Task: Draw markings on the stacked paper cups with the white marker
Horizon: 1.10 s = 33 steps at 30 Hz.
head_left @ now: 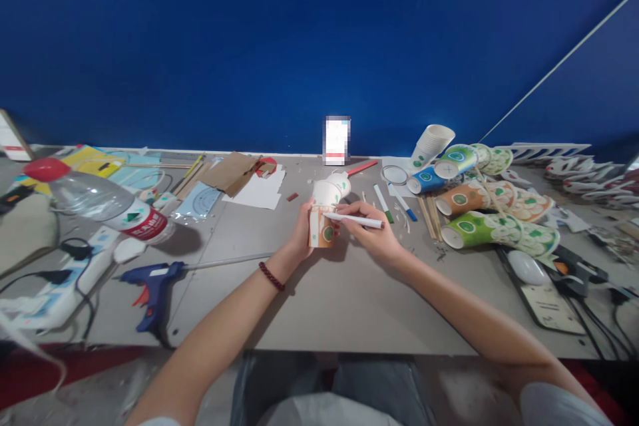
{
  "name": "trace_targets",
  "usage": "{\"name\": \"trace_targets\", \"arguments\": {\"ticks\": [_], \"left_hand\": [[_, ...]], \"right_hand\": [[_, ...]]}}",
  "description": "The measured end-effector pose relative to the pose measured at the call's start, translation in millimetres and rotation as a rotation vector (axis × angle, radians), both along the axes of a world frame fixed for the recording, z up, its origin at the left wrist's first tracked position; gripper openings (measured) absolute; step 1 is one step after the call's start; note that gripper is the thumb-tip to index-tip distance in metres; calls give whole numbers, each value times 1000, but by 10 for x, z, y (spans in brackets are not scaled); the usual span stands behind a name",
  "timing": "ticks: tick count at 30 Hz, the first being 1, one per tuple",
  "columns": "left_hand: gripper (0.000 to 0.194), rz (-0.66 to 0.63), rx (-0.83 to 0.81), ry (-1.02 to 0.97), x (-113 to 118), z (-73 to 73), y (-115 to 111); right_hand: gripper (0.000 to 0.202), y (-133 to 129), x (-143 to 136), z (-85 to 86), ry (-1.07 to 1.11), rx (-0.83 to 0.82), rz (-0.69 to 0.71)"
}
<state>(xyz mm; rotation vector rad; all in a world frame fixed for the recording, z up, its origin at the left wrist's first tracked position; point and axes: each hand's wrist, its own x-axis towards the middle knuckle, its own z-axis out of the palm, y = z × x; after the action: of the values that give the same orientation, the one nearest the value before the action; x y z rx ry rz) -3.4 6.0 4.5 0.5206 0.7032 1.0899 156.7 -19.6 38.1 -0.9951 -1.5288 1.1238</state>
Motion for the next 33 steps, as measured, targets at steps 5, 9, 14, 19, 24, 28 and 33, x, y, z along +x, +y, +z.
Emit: {"name": "trace_targets", "arguments": {"ticks": [5, 9, 14, 19, 24, 28, 33], "left_hand": [[53, 21, -5, 7, 1, -8, -3], [54, 8, 0, 10, 0, -10, 2], [53, 11, -14, -4, 6, -10, 14], [54, 20, -10, 8, 13, -16, 13], [55, -17, -2, 16, 10, 11, -1], [56, 3, 1, 38, 7, 25, -8], [54, -12, -6, 18, 8, 29, -5]], "right_hand": [[8, -5, 11, -30, 10, -19, 39], [11, 7, 22, -45, 16, -5, 22], [9, 16, 26, -47, 8, 17, 51], [8, 15, 24, -55, 2, 10, 57], [12, 25, 34, -34, -35, 16, 5], [6, 23, 31, 0, -28, 30, 22], [11, 21, 30, 1, -20, -4, 7]]}}
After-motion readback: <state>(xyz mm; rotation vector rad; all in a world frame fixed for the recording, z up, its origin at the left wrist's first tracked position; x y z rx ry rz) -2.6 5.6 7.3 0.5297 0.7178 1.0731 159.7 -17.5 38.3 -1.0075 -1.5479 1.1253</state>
